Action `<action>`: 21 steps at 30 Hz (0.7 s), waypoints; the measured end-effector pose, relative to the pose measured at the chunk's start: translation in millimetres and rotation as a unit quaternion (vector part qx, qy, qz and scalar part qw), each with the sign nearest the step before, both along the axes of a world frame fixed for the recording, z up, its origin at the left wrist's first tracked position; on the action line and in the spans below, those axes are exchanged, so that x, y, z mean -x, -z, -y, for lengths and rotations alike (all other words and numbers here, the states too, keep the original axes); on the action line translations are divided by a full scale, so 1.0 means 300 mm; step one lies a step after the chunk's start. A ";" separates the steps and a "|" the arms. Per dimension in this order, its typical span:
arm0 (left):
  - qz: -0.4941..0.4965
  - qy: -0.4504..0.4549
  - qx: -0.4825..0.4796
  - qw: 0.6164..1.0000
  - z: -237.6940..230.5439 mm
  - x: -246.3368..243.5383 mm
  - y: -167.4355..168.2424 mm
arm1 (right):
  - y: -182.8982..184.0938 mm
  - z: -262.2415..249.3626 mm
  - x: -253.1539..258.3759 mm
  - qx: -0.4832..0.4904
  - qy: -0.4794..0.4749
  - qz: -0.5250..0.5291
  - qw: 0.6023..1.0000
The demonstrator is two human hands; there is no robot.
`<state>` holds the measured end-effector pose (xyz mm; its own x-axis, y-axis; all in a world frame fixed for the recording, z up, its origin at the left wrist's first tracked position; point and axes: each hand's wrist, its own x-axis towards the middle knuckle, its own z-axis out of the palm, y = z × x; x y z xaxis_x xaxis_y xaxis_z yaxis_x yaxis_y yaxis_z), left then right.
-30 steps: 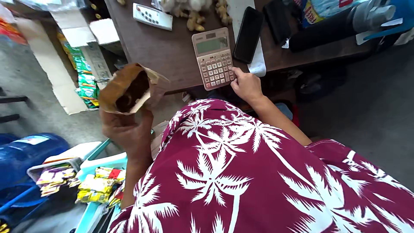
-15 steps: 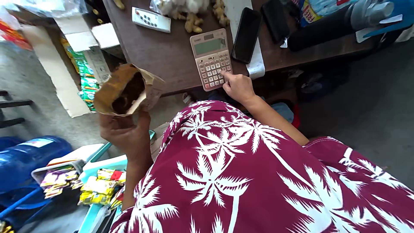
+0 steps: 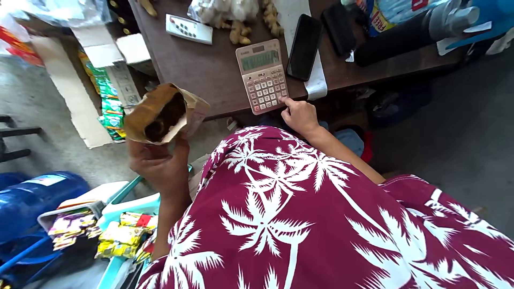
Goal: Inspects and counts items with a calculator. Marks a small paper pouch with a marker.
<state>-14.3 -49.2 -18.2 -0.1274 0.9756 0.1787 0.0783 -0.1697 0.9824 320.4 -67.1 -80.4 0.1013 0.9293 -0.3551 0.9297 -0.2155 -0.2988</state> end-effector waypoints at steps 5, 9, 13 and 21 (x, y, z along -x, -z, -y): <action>0.005 0.004 -0.006 1.000 0.001 -0.003 0.008 | 0.000 -0.001 -0.006 0.006 0.005 -0.003 1.000; 0.008 0.014 -0.005 1.000 0.002 -0.003 0.014 | 0.005 -0.002 -0.007 -0.001 0.006 -0.009 1.000; 0.009 0.022 -0.003 1.000 0.003 -0.007 0.014 | 0.000 -0.006 -0.007 0.006 0.006 -0.011 1.000; 0.017 0.028 0.004 0.999 0.007 -0.021 0.002 | -0.001 0.007 -0.015 0.001 -0.001 -0.030 1.000</action>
